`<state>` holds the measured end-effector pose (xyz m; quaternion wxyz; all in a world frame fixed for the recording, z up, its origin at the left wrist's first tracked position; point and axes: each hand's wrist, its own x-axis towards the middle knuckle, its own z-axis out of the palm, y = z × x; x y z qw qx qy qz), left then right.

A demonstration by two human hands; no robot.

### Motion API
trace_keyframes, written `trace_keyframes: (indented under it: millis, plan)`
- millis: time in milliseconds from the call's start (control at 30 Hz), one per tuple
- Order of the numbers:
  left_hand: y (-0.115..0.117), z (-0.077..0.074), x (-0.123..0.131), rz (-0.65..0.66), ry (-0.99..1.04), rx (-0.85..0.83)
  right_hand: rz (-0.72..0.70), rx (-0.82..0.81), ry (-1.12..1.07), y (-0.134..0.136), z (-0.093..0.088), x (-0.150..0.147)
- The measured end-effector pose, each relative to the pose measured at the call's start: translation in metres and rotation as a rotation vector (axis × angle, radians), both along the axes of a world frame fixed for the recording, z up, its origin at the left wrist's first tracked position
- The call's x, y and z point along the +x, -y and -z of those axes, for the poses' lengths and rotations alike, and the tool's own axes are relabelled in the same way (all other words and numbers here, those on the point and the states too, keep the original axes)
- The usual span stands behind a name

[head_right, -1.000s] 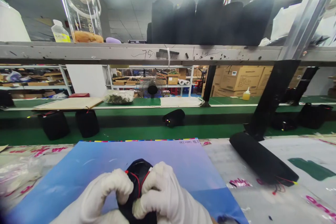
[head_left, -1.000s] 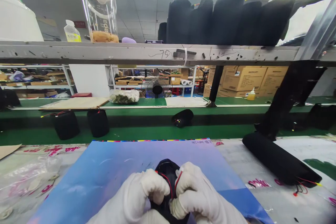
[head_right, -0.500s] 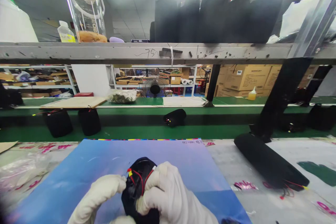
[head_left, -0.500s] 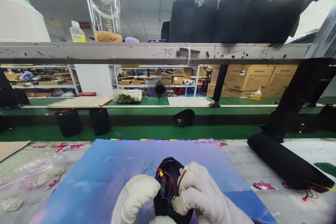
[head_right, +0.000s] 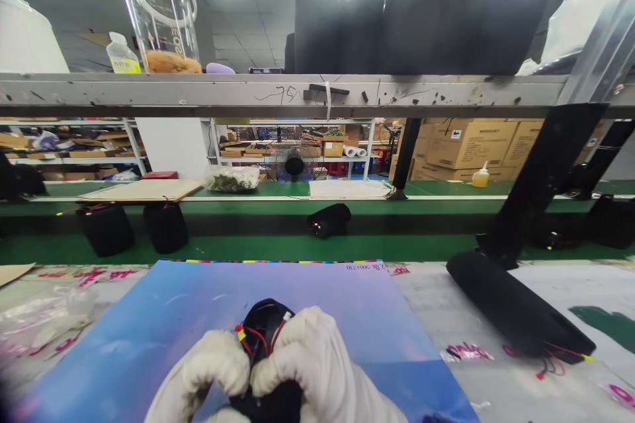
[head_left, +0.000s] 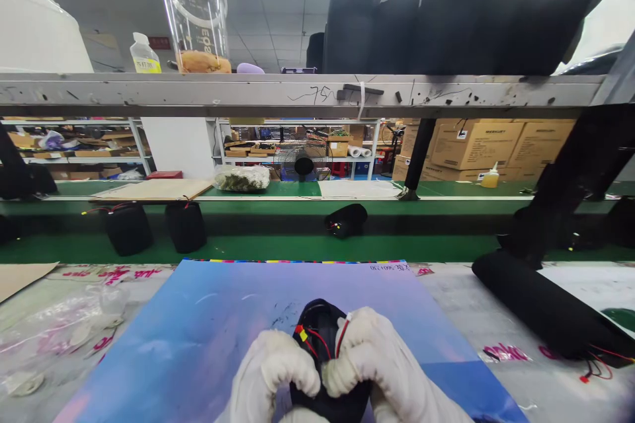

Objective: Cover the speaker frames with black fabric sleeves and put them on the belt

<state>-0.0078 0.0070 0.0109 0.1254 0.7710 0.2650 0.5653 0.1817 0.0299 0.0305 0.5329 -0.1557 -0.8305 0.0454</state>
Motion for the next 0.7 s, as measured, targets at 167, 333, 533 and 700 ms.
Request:
trace_keyframes:
  millis: [167,333,533,700]
  plan:
    - [-0.004,0.005,-0.004,0.085,0.040,-0.102,0.039,0.033,0.176,0.009,-0.007,0.008]
    - [-0.008,0.015,-0.014,0.093,0.087,-0.145,0.020,0.009,0.226,0.010,-0.011,0.009]
    - [-0.004,0.023,-0.011,0.030,0.144,-0.183,0.014,0.054,0.123,0.000,-0.005,0.005]
    - [0.014,0.019,-0.010,-0.034,0.138,-0.195,0.051,0.005,0.232,0.002,-0.011,0.011]
